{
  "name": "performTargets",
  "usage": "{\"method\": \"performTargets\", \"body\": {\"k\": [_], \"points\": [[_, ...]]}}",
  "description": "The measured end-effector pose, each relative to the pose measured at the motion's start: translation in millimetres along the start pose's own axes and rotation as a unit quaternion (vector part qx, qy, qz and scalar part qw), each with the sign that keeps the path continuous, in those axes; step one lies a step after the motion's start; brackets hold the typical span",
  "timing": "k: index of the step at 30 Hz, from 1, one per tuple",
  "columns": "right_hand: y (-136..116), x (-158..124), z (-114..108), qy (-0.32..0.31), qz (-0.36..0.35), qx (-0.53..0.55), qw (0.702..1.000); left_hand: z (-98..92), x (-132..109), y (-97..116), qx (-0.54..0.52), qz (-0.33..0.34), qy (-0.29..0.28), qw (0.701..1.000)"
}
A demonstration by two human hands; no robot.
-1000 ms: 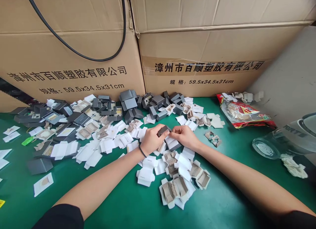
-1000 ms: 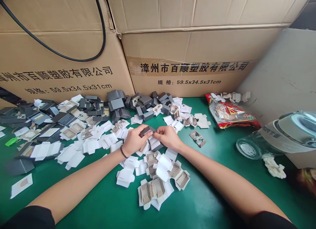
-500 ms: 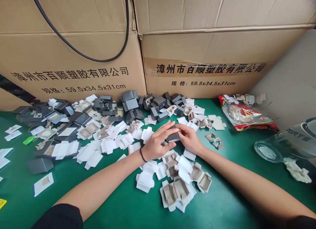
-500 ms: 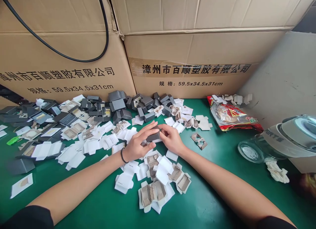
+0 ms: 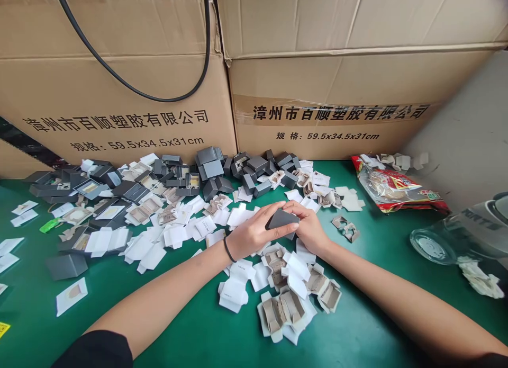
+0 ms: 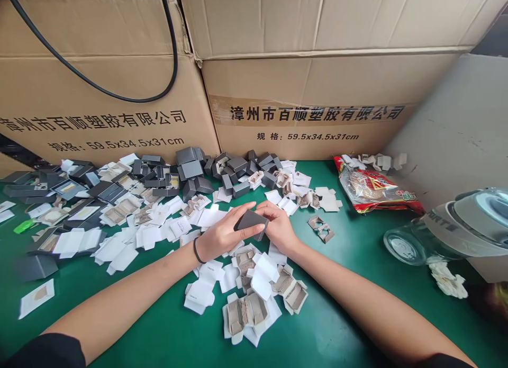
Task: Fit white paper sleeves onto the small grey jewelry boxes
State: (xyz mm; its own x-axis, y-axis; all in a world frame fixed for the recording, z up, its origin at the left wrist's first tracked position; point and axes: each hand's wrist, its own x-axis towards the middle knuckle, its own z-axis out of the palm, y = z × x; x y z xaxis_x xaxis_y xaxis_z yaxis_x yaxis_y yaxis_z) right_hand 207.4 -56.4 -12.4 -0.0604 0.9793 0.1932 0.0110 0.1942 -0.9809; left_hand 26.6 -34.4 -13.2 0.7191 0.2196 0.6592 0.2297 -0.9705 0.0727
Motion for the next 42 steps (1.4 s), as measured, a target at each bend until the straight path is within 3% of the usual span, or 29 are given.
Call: {"method": "performTargets", "body": {"k": [10, 16, 21, 24, 29, 33, 36, 39, 42], "points": [[-2, -1, 0, -0.063, -0.049, -0.026, 0.996, -1.7, 1, 4, 0.015, -0.025, 0.006, 1.0], [0, -1, 2, -0.019, -0.046, -0.129, 0.99, -3.5, 3, 5, 0.025, -0.071, 0.012, 0.997], [-1, -2, 3, -0.108, 0.029, -0.015, 0.994, -0.7, -2, 0, 0.006, -0.127, 0.019, 0.992], [-3, -1, 4, -0.157, 0.006, 0.03, 0.987, 0.6, -2, -2, -0.041, -0.178, 0.044, 0.982], [-11, 7, -2, -0.118, -0.026, 0.03, 0.992, 0.2, 13, -1, -0.092, -0.198, 0.068, 0.973], [-20, 19, -19, -0.086, -0.093, -0.057, 0.99, 0.9, 39, -9, -0.063, -0.208, 0.079, 0.973], [-13, 29, -38, 0.015, -0.143, -0.22, 0.965, 8.6, 63, -23, -0.021, -0.204, 0.074, 0.976], [8, 38, -57, 0.13, -0.177, -0.396, 0.891, 25.5, 81, -40, 0.012, -0.205, 0.043, 0.978], [24, 40, -66, 0.125, -0.173, -0.524, 0.824, 44.2, 87, -51, 0.026, -0.219, -0.005, 0.975]]}}
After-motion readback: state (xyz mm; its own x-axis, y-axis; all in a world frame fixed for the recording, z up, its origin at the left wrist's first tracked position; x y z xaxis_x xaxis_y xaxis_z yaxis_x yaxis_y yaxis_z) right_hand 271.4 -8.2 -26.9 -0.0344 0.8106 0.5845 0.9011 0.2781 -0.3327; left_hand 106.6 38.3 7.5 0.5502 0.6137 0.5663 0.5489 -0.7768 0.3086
